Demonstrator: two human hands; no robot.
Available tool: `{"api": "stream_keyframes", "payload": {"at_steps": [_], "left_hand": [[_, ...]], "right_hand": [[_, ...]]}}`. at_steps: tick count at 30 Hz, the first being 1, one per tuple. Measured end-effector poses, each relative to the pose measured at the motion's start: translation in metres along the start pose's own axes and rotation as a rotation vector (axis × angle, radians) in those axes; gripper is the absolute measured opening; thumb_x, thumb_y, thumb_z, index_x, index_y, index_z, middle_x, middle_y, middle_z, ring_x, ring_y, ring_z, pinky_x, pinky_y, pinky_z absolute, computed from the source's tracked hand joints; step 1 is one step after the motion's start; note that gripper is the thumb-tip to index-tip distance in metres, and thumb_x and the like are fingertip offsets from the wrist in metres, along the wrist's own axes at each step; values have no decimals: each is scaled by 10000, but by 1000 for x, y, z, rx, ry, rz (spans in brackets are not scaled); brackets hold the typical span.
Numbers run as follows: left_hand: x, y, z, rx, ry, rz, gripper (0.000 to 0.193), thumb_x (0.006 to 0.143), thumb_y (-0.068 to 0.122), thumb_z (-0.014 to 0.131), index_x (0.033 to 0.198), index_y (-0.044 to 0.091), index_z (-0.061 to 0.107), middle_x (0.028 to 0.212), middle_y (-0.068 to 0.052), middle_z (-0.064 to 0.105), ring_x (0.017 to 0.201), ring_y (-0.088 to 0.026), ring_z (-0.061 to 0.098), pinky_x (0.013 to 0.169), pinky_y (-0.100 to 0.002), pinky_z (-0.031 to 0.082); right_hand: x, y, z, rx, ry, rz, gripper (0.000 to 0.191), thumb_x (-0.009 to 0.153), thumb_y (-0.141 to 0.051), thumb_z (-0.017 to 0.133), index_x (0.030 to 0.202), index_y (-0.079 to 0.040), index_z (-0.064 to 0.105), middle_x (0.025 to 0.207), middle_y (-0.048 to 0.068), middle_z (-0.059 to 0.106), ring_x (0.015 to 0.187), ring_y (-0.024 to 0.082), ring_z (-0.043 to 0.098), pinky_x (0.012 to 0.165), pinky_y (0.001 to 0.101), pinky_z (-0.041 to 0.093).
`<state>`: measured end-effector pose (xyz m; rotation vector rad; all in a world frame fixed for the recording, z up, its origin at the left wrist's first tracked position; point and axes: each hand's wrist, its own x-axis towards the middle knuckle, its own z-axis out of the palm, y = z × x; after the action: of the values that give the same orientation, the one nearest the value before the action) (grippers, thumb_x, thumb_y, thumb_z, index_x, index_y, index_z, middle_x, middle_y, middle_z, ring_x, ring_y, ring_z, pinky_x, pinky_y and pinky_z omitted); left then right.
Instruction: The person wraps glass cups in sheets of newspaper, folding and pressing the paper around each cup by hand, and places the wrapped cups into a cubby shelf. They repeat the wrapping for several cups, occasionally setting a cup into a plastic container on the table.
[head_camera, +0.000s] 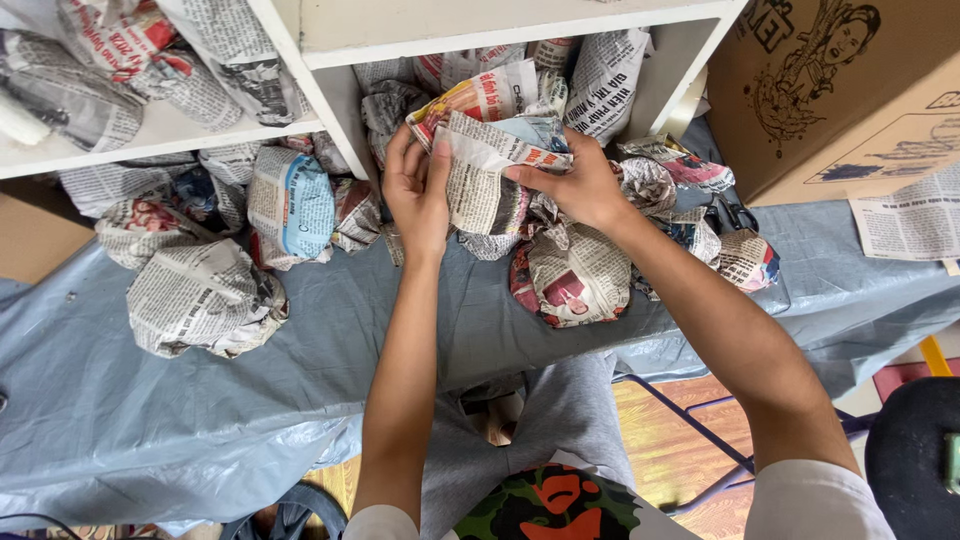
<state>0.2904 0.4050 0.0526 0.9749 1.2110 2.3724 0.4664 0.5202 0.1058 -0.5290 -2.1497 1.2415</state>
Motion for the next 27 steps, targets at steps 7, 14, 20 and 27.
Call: {"api": "stream_keyframes", "payload": {"at_steps": [7, 14, 20, 27], "left_hand": [[-43, 41, -50, -31, -62, -218, 568, 868, -58, 765, 1379, -29, 519, 1246, -122, 686, 1102, -146, 680, 950, -286, 568], [-90, 58, -134, -53, 202, -187, 259, 916, -79, 758, 1169, -82, 700, 1076, -131, 776, 926, -124, 709, 847, -247, 551], [-144, 84, -194, 40, 193, -240, 221, 912, -46, 743, 1127, -47, 692, 1054, -120, 773, 884, -105, 702, 780, -248, 558], [-165, 77, -191, -176, 399, -235, 177, 963, -2, 711, 1134, -30, 677, 1039, -104, 762, 908, -134, 702, 843, -280, 563]], "right_hand": [[13, -23, 11, 14, -189, -117, 301, 1031, -214, 722, 1235, 1, 666, 1090, 63, 754, 981, 84, 665, 870, 259, 553], [16, -19, 74, 475, -351, 80, 133, 995, -97, 726, 1084, -38, 645, 1030, 38, 728, 896, 71, 649, 791, 240, 521], [-25, -17, 127, 774, -469, 290, 168, 964, -24, 726, 1091, -52, 620, 1048, 32, 707, 972, 85, 665, 873, 248, 531], [-61, -10, 135, 748, -398, 406, 368, 890, 38, 679, 1253, -23, 664, 1076, 99, 765, 918, 128, 733, 829, 272, 602]]}}
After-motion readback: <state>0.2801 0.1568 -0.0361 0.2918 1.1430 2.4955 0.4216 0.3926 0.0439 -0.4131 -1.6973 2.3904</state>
